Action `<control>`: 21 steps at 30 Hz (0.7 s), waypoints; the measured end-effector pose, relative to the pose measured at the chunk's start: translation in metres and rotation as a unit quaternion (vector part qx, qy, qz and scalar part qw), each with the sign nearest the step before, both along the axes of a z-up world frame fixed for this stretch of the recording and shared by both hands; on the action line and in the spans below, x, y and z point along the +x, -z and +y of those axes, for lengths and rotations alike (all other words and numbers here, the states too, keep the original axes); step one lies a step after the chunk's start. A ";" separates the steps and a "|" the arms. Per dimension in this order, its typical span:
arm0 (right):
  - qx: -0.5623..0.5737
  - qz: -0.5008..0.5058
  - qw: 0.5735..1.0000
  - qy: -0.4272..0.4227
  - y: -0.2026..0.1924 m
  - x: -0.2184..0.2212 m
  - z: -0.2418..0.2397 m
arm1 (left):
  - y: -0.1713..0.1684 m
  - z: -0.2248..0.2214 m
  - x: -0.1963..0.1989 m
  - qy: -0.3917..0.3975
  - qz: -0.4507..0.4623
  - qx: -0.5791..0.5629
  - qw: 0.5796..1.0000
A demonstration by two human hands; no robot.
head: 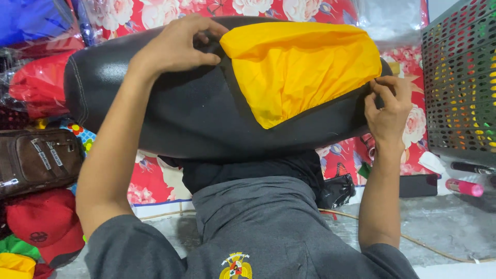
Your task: Folding a yellow motorcycle seat cover into a compact shape on top of a seat base
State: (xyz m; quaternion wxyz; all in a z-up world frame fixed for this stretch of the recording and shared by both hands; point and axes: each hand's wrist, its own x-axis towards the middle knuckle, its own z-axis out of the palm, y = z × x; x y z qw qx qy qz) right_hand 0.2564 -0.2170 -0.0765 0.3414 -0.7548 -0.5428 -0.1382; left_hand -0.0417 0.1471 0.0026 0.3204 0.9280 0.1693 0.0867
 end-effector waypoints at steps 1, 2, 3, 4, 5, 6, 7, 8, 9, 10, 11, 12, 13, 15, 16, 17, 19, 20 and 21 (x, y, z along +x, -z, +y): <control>-0.002 -0.001 1.000 -0.002 0.001 0.000 0.001 | 0.000 0.002 0.002 -0.002 -0.001 -0.002 1.000; 0.005 -0.013 1.000 0.004 0.001 0.000 0.001 | 0.000 0.005 0.004 0.007 -0.002 -0.014 1.000; 0.011 -0.025 1.000 0.010 0.001 0.000 0.001 | -0.001 0.007 0.007 0.018 -0.003 -0.025 1.000; 0.010 -0.026 1.000 0.010 -0.001 -0.003 0.003 | -0.001 0.009 0.007 0.018 -0.004 -0.026 0.999; 0.015 -0.027 0.999 0.018 -0.005 -0.006 0.004 | -0.001 0.011 0.008 0.038 -0.036 -0.032 0.998; 0.019 -0.027 0.999 0.027 -0.007 -0.009 0.006 | -0.002 0.012 0.010 0.058 -0.068 -0.038 0.995; 0.018 -0.028 0.999 0.028 -0.009 -0.011 0.007 | 0.001 0.014 0.009 0.060 -0.069 -0.039 0.995; 0.039 -0.031 0.998 0.033 -0.011 -0.013 0.009 | 0.004 0.016 0.008 0.063 -0.082 -0.035 0.994; 0.060 -0.033 0.997 0.036 -0.012 -0.015 0.010 | 0.008 0.017 0.007 0.067 -0.095 -0.032 0.993; 0.057 -0.033 0.997 0.037 -0.015 -0.021 0.011 | 0.009 0.016 0.006 0.067 -0.095 -0.034 0.993; 0.093 -0.046 0.993 0.061 -0.018 -0.026 0.015 | 0.010 0.017 0.006 0.068 -0.097 -0.045 0.992; 0.128 -0.058 0.986 0.084 -0.022 -0.032 0.018 | 0.010 0.017 0.005 0.068 -0.099 -0.056 0.991; 0.127 -0.058 0.987 0.084 -0.025 -0.045 0.021 | 0.009 0.017 0.004 0.068 -0.099 -0.058 0.991; 0.180 -0.085 0.978 0.068 -0.031 -0.072 0.027 | 0.006 0.016 0.002 0.075 -0.116 -0.065 0.988; 0.180 -0.085 0.978 0.068 -0.031 -0.086 0.026 | 0.008 0.016 0.002 0.076 -0.116 -0.066 0.988; 0.145 -0.053 0.988 -0.003 -0.031 -0.099 0.026 | 0.008 0.016 0.002 0.060 -0.105 -0.062 0.991; 0.110 -0.023 0.991 -0.077 -0.024 -0.120 0.028 | 0.009 0.018 0.003 0.044 -0.096 -0.059 0.993; 0.066 -0.009 0.991 -0.113 -0.017 -0.127 0.030 | 0.009 0.019 0.003 0.053 -0.099 -0.056 0.992; 0.022 0.005 0.988 -0.150 -0.010 -0.134 0.031 | 0.010 0.019 0.002 0.060 -0.101 -0.053 0.992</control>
